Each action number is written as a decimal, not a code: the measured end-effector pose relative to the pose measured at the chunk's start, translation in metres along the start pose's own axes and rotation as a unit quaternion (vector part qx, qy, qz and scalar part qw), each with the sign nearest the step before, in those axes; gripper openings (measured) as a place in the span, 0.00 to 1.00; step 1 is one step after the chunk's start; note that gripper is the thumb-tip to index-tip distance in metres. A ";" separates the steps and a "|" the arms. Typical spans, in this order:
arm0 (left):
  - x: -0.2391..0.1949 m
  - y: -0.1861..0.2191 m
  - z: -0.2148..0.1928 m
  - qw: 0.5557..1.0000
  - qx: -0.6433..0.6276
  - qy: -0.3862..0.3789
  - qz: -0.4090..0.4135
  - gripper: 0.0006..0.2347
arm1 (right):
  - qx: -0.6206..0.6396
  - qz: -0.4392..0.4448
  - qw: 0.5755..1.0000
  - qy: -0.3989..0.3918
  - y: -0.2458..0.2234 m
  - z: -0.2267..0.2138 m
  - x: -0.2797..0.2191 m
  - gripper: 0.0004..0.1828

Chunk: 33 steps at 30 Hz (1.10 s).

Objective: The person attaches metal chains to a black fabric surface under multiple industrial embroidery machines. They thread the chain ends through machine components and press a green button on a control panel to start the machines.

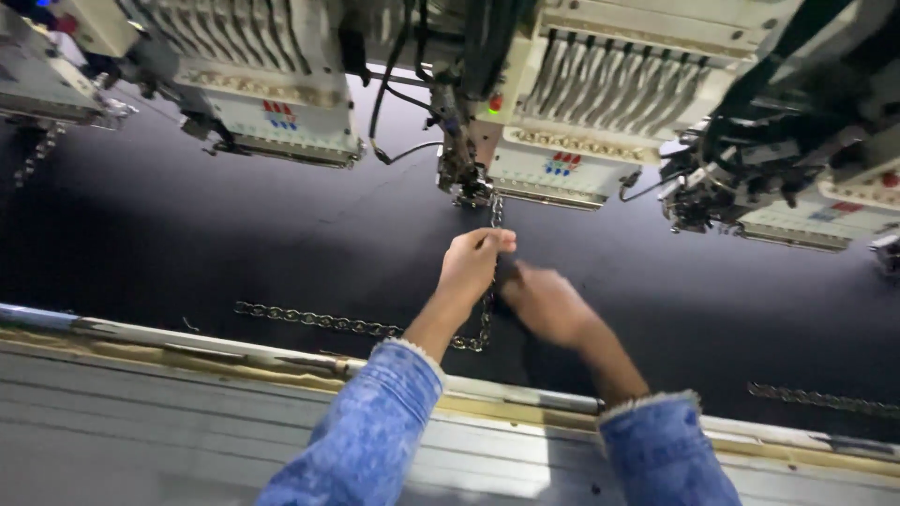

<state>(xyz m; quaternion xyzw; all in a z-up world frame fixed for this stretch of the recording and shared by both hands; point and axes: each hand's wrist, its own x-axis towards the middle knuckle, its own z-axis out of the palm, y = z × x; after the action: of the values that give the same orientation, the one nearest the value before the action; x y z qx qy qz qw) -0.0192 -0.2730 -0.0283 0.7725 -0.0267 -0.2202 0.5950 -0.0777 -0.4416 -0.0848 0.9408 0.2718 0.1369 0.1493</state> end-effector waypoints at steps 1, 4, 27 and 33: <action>-0.010 0.014 0.005 0.996 -0.079 -0.037 -0.031 0.13 | 0.209 0.157 0.955 -0.139 -0.010 -0.059 0.007 0.09; -0.022 0.037 -0.002 0.976 -0.185 -0.080 -0.084 0.13 | 0.430 0.276 0.811 -0.284 -0.024 -0.150 0.007 0.20; -0.097 0.019 -0.058 0.985 0.026 -0.112 0.132 0.09 | 0.725 0.567 0.381 0.087 0.035 -0.096 0.091 0.12; -0.072 0.003 -0.053 0.975 0.079 -0.052 0.201 0.07 | 0.641 0.595 0.462 0.147 0.029 -0.087 0.105 0.06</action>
<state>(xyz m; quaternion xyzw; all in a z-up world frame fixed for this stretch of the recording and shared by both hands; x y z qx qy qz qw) -0.0638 -0.2041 0.0068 0.7836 -0.2295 -0.1331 0.5618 -0.0082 -0.3890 0.0239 0.6717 -0.3248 0.1160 -0.6556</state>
